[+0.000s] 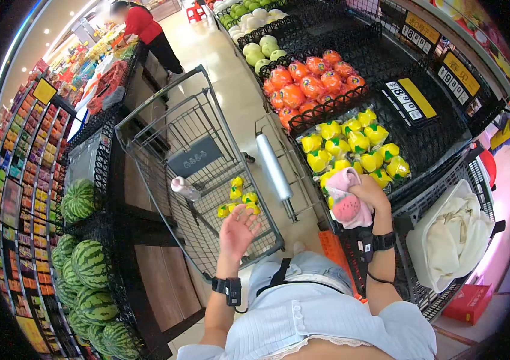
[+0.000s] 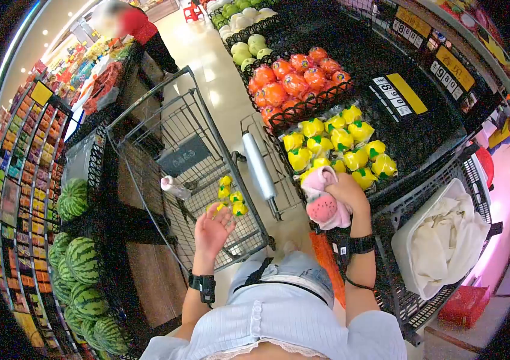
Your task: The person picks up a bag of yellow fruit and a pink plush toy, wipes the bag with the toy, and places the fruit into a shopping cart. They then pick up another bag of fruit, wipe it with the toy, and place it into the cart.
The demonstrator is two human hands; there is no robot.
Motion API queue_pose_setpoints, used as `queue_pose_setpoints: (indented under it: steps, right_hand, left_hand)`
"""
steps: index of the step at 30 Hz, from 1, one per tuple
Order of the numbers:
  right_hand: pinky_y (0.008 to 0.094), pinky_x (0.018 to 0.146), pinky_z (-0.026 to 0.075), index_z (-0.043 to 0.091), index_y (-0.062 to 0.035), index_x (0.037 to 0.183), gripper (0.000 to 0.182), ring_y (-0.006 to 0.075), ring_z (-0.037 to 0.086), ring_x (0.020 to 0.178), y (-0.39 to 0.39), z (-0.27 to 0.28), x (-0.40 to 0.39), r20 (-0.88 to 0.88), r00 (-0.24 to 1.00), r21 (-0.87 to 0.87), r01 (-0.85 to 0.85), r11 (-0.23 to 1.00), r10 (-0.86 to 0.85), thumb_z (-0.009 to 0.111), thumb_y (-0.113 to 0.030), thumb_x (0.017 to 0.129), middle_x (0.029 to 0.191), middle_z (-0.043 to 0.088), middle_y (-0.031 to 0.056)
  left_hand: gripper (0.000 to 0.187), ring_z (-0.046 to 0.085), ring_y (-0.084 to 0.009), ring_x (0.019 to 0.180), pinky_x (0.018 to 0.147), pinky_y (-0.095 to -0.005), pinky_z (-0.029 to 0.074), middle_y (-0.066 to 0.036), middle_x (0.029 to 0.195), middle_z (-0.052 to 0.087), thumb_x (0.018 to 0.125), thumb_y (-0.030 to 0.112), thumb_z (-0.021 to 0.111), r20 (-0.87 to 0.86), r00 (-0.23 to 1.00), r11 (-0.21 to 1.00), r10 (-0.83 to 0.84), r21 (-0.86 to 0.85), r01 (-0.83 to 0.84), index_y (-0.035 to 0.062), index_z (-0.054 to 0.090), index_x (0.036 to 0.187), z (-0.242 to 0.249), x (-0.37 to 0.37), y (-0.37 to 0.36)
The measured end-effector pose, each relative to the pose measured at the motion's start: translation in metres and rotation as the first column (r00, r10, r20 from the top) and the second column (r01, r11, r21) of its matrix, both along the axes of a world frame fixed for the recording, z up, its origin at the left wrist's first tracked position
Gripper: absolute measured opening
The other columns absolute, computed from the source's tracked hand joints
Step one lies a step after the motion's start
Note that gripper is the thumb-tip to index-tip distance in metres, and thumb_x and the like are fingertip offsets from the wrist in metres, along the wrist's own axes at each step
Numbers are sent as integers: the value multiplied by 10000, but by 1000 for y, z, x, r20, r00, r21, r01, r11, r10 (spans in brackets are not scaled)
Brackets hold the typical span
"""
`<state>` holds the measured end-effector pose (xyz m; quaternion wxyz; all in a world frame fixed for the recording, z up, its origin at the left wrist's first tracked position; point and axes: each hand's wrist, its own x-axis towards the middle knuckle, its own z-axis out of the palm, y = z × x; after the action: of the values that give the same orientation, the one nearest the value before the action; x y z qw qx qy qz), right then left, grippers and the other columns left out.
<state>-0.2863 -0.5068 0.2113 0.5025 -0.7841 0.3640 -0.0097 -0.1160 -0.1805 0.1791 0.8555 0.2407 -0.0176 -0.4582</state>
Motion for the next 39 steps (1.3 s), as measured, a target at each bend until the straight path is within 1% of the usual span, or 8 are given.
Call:
queue_pose_setpoints:
  steps: [5, 8, 15, 21, 28, 30, 35, 39]
  right_hand:
    - [375, 723, 450, 563, 50, 959, 388, 342, 590, 777, 2, -13, 1, 353, 927, -561, 315, 766, -122, 588, -134, 619, 820, 609, 209]
    - [369, 726, 446, 576, 38, 939, 366, 329, 593, 793, 7, 13, 2, 76, 979, -259, 201, 945, -188, 572, -137, 618, 832, 611, 208]
    - [365, 610, 451, 594, 57, 798, 279, 296, 613, 678, 15, 20, 9, -92, 956, -242, 248, 938, -277, 542, -156, 625, 723, 609, 209]
    - [365, 625, 452, 587, 60, 819, 297, 302, 610, 694, 20, 10, 8, -29, 937, -333, 318, 888, -347, 545, -152, 616, 714, 606, 199]
    - [342, 723, 445, 562, 41, 914, 320, 312, 591, 783, 60, 32, -10, 224, 894, -371, 447, 814, -389, 508, -34, 608, 830, 606, 176]
    - [342, 730, 446, 555, 38, 935, 340, 309, 590, 781, 66, 26, -23, 297, 888, -376, 447, 812, -352, 509, -29, 604, 835, 604, 168]
    - [288, 754, 466, 558, 16, 929, 342, 156, 587, 814, 114, 80, -24, 246, 916, -18, 330, 944, -315, 570, -34, 591, 877, 616, 78]
    - [263, 714, 470, 591, 3, 836, 299, 134, 585, 759, 135, 73, -51, 118, 946, -34, 306, 951, -300, 618, -49, 542, 836, 614, 62]
  left_hand:
    - [338, 495, -211, 983, 862, -401, 381, -95, 1070, 549, 851, 296, 454, -11, 999, 999, 52, 7, -51, 90, 479, 1117, 4, 23, 16]
    - [329, 490, -212, 974, 848, -399, 392, -97, 1067, 542, 843, 279, 452, -24, 997, 997, 71, 30, -70, 92, 480, 1111, -2, 36, 26]
    - [306, 491, -195, 949, 827, -379, 395, -83, 1038, 540, 841, 259, 454, -57, 993, 991, 103, 88, -98, 95, 486, 1097, -25, 70, 44]
    - [240, 496, -172, 858, 770, -327, 419, -66, 965, 538, 853, 244, 473, -80, 990, 937, 120, 339, -87, 73, 503, 1019, -81, 101, 54]
    - [191, 455, -113, 586, 532, -226, 380, -6, 674, 455, 885, 215, 419, -328, 932, 770, 150, 630, 98, 30, 466, 890, -194, 119, 66]
    - [233, 458, -124, 575, 510, -213, 377, -17, 686, 469, 888, 236, 390, -387, 917, 666, -101, 658, 351, 18, 459, 934, -246, 130, 72]
    - [398, 549, -227, 842, 748, -367, 467, -115, 978, 530, 859, 304, 431, -142, 949, 537, -281, 797, 278, 7, 429, 1124, -307, 159, 42]
    - [355, 514, -210, 814, 672, -343, 435, -96, 967, 521, 802, 299, 512, -78, 897, 449, -436, 845, 292, 86, 452, 1079, -346, 172, 13]
